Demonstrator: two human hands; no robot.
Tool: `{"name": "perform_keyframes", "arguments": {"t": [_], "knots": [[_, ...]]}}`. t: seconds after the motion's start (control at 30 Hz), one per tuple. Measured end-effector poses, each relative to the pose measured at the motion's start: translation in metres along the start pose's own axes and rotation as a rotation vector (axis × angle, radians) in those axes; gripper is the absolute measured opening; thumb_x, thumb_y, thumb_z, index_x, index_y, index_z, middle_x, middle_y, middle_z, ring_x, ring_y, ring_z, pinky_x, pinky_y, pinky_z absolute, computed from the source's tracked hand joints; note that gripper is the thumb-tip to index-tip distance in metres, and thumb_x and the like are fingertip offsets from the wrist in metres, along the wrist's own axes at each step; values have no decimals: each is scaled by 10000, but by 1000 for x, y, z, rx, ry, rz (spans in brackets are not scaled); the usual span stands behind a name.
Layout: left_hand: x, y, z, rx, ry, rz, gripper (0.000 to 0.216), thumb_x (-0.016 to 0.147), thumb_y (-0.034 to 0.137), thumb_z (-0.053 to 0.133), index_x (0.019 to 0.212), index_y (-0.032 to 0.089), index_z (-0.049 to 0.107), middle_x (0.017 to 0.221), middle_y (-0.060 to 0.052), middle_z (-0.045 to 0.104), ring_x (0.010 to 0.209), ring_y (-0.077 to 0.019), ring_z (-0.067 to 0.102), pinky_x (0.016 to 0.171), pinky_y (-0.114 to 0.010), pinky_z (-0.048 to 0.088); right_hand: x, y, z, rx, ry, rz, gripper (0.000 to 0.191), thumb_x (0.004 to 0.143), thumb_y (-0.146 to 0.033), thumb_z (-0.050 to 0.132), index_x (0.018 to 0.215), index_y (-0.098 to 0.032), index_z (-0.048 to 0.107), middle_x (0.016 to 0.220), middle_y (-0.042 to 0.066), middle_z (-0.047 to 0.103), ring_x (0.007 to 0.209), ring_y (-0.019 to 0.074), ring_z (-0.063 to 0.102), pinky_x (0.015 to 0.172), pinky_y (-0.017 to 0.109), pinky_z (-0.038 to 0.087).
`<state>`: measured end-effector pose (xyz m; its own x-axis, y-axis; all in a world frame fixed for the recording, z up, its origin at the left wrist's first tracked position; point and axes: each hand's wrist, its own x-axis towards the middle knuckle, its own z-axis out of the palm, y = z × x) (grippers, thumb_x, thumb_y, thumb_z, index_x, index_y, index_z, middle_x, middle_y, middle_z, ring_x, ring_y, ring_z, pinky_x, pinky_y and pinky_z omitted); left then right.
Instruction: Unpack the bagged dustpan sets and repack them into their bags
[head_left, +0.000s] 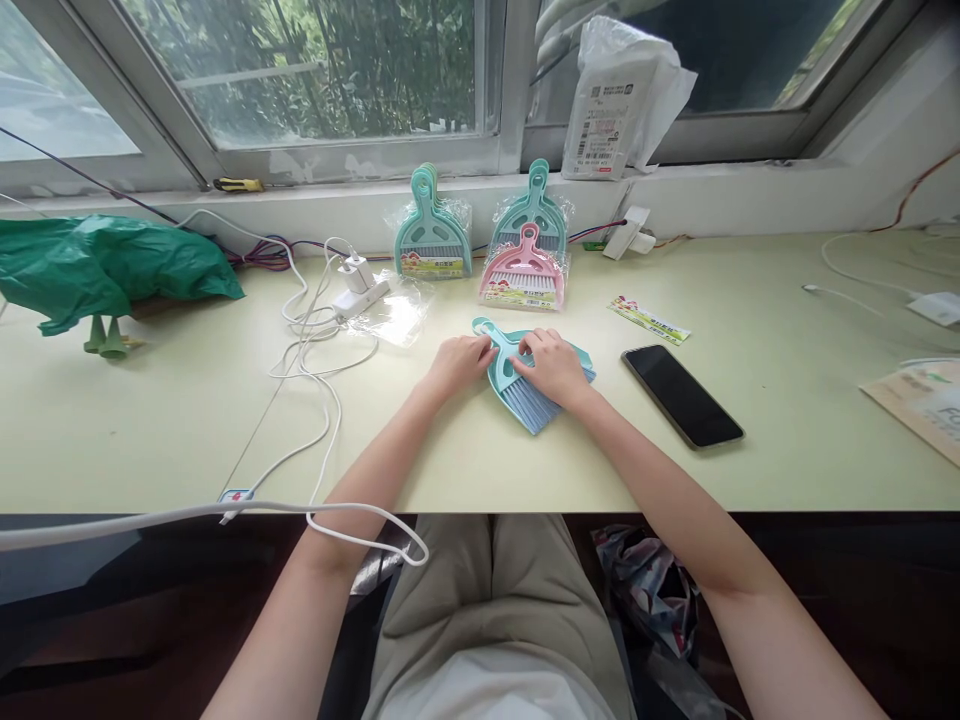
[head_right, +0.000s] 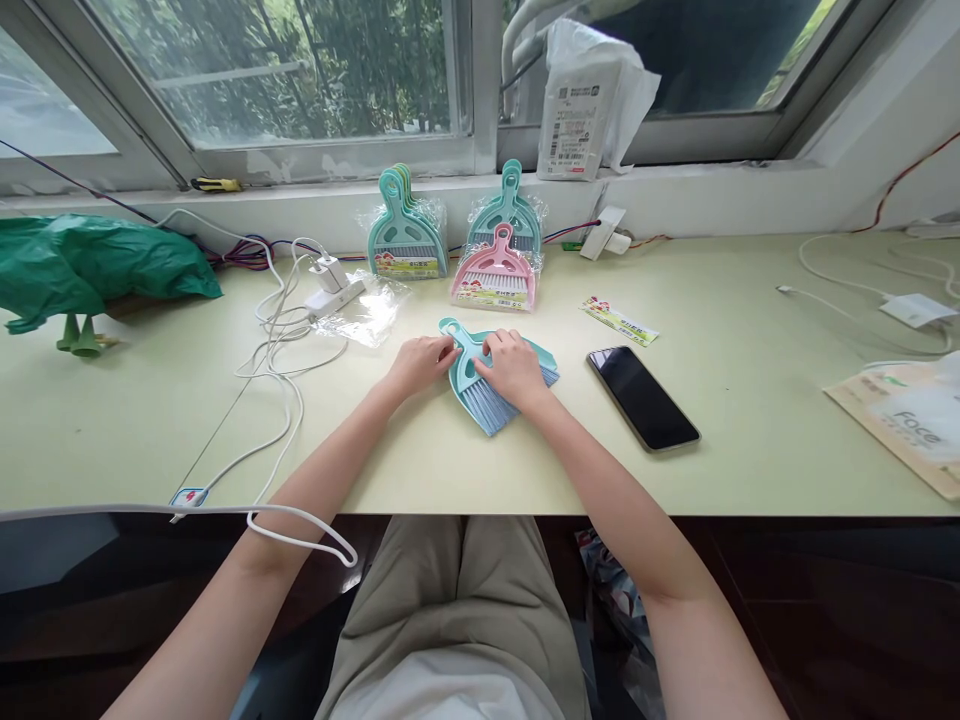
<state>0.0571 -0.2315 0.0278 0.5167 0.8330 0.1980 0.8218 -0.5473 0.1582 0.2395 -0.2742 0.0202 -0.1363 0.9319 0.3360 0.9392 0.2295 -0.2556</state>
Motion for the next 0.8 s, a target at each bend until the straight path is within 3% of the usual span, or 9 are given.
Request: {"name": "perform_keyframes", "arguments": {"t": [0.2,0.33,0.53,0.7,0.8], "knots": [[-2,6,-2,-66,-35,105,286,957,317,343,883,205,595,880,-67,686,793,-196,624,636,-297,331,3,11,0,3,2,-36,174,875,-367,549,902,-203,602,998,82,652,1009,270,529,857,371,403],[-2,10,-5,-48,-21,236,197,886,235,427,818,177,602,867,-63,660,809,-184,609,708,-297,374,6,21,0,45,-9,-57,155,871,-362,568,911,-218,611,1023,70,667,1026,278,528,872,400,395],[-1,2,-1,122,97,397,141,846,200,492,882,171,626,940,-82,638,909,-211,580,814,-340,397,7,27,3,94,7,-71,155,861,-369,583,901,-227,629,1024,69,677,1025,285,523,866,416,394],[1,-14,5,231,258,389,212,844,133,513,1034,176,596,1125,-107,601,1020,-233,539,830,-349,415,10,29,6,161,5,-102,156,843,-373,608,869,-222,637,1017,68,676,1020,282,522,860,414,404],[1,-19,7,260,288,442,266,873,101,474,1101,187,579,1158,-90,604,1035,-212,552,843,-327,430,11,32,8,212,2,-126,146,838,-363,612,865,-222,640,1002,64,675,999,275,527,861,412,412]]}}
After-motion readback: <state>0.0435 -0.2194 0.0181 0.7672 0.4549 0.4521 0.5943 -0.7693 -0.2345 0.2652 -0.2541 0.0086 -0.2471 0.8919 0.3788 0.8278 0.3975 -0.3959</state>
